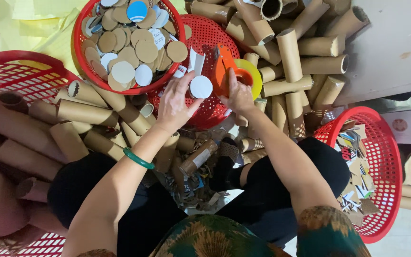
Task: The recorder is manually assembling cardboard tubes by inserting paper inserts, capping them with cardboard disks, and sealing them with tape from a dispenser.
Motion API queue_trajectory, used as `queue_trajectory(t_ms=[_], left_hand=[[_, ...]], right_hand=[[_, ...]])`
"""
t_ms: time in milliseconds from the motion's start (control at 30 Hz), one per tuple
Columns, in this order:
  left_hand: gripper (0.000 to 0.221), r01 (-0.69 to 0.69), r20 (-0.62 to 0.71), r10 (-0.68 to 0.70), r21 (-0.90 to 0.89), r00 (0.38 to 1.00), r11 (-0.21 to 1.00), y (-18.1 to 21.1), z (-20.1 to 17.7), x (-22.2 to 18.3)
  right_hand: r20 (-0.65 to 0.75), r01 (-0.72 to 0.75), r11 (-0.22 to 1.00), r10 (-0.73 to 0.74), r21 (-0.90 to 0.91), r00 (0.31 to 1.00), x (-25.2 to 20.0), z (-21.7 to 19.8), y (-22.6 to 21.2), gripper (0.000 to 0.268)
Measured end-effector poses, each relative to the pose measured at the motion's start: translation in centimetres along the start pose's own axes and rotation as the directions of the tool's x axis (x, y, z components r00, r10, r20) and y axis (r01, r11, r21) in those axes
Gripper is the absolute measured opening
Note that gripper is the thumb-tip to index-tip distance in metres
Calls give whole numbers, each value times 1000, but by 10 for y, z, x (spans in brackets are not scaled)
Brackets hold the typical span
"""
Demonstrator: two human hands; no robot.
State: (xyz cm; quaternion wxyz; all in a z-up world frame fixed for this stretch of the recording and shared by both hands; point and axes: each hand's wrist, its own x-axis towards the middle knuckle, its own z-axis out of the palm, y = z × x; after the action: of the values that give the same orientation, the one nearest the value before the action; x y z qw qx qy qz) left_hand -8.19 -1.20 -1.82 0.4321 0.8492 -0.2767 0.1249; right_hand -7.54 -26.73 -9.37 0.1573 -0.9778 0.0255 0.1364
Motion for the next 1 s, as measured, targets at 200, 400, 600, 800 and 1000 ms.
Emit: queue_trajectory(t_ms=[200, 400, 600, 800, 1000], left_hand=[[81, -184, -159, 189, 46, 969, 982, 24, -30, 22], [34, 263, -29, -346, -593, 938, 761, -12, -11, 32], [48, 665, 724, -122, -676, 679, -317, 46, -38, 55], [23, 595, 633, -397, -770, 665, -231, 36, -17, 30], [27, 657, 548, -525, -754, 651, 28, 0, 10, 22]], right_hand=[[-8, 143, 890, -155, 432, 988, -24, -50, 33, 99], [-36, 192, 634, -251, 749, 967, -117, -176, 7, 87], [38, 118, 394, -366, 911, 930, -182, -195, 11, 87], [116, 29, 318, -428, 948, 896, -193, -188, -4, 84], [62, 21, 357, -217, 934, 974, -174, -163, 14, 69]])
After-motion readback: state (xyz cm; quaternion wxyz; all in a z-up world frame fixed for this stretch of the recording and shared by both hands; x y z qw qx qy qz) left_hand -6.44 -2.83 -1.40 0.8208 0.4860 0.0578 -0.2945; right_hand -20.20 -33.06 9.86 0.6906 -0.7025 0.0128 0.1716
